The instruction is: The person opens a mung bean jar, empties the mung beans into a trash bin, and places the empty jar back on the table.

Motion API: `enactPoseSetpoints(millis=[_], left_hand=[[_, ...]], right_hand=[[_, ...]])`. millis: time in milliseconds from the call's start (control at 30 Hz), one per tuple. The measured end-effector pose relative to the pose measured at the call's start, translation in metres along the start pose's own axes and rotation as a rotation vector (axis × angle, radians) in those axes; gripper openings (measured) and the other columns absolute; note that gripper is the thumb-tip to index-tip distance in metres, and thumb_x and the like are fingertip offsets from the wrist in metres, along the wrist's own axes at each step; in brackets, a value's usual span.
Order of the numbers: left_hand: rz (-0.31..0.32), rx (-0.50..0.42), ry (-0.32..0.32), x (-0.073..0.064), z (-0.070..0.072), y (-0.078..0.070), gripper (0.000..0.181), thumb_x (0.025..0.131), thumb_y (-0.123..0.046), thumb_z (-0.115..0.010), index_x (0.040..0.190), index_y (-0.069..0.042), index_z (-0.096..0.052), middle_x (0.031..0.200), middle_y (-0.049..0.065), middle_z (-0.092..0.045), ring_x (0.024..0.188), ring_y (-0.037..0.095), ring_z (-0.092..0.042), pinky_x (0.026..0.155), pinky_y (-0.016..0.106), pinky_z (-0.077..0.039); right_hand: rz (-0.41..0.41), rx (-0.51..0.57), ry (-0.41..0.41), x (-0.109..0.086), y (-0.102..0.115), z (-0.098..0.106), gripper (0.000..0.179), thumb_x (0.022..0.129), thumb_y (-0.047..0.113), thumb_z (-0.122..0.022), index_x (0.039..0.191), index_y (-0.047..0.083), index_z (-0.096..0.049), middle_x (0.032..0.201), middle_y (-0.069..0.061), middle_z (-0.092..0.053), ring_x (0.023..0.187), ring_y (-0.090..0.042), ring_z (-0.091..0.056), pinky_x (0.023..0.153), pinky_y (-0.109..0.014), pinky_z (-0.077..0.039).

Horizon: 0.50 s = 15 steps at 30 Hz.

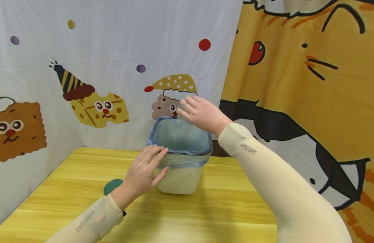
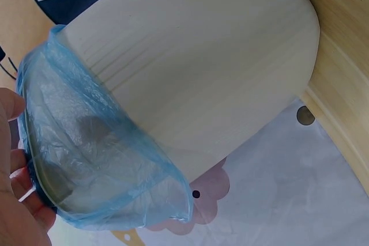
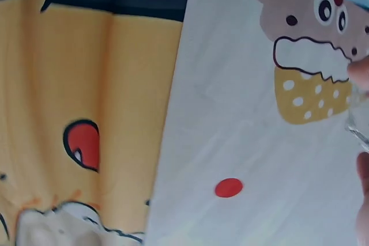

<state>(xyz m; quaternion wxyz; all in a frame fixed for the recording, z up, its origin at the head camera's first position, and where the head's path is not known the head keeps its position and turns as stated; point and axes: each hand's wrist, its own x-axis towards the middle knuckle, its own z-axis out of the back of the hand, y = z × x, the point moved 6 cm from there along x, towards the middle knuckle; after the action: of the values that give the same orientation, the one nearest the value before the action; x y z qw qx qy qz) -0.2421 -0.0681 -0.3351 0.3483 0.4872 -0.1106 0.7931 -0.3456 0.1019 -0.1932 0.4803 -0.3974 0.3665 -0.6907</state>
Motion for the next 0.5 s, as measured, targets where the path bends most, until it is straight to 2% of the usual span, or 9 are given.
enactPoseSetpoints(millis=[100, 200, 500], left_hand=[[-0.001, 0.007, 0.003, 0.0, 0.0, 0.0, 0.061, 0.089, -0.031, -0.085, 0.139, 0.0, -0.067, 0.133, 0.016, -0.069, 0.128, 0.035, -0.064, 0.118, 0.049, -0.051], [-0.002, 0.01, 0.008, -0.001, 0.0, 0.0, 0.062, 0.089, -0.031, -0.085, 0.139, 0.0, -0.067, 0.134, 0.016, -0.068, 0.128, 0.035, -0.064, 0.118, 0.048, -0.051], [-0.003, 0.008, 0.016, -0.001, -0.002, 0.001, 0.062, 0.09, -0.031, -0.084, 0.141, -0.001, -0.066, 0.135, 0.015, -0.067, 0.129, 0.035, -0.063, 0.118, 0.049, -0.051]], right_hand=[[0.077, -0.101, 0.012, 0.001, 0.012, -0.004, 0.059, 0.098, 0.008, -0.077, 0.152, 0.016, -0.056, 0.152, -0.011, -0.063, 0.14, -0.029, -0.06, 0.12, -0.042, -0.05], [0.121, -0.143, 0.033, 0.002, 0.021, -0.009, 0.058, 0.1, 0.01, -0.075, 0.154, 0.019, -0.057, 0.154, -0.009, -0.062, 0.142, -0.027, -0.059, 0.122, -0.042, -0.048], [0.126, -0.137, 0.056, 0.005, 0.03, -0.012, 0.057, 0.102, 0.014, -0.073, 0.156, 0.02, -0.055, 0.156, -0.009, -0.06, 0.145, -0.027, -0.057, 0.123, -0.041, -0.047]])
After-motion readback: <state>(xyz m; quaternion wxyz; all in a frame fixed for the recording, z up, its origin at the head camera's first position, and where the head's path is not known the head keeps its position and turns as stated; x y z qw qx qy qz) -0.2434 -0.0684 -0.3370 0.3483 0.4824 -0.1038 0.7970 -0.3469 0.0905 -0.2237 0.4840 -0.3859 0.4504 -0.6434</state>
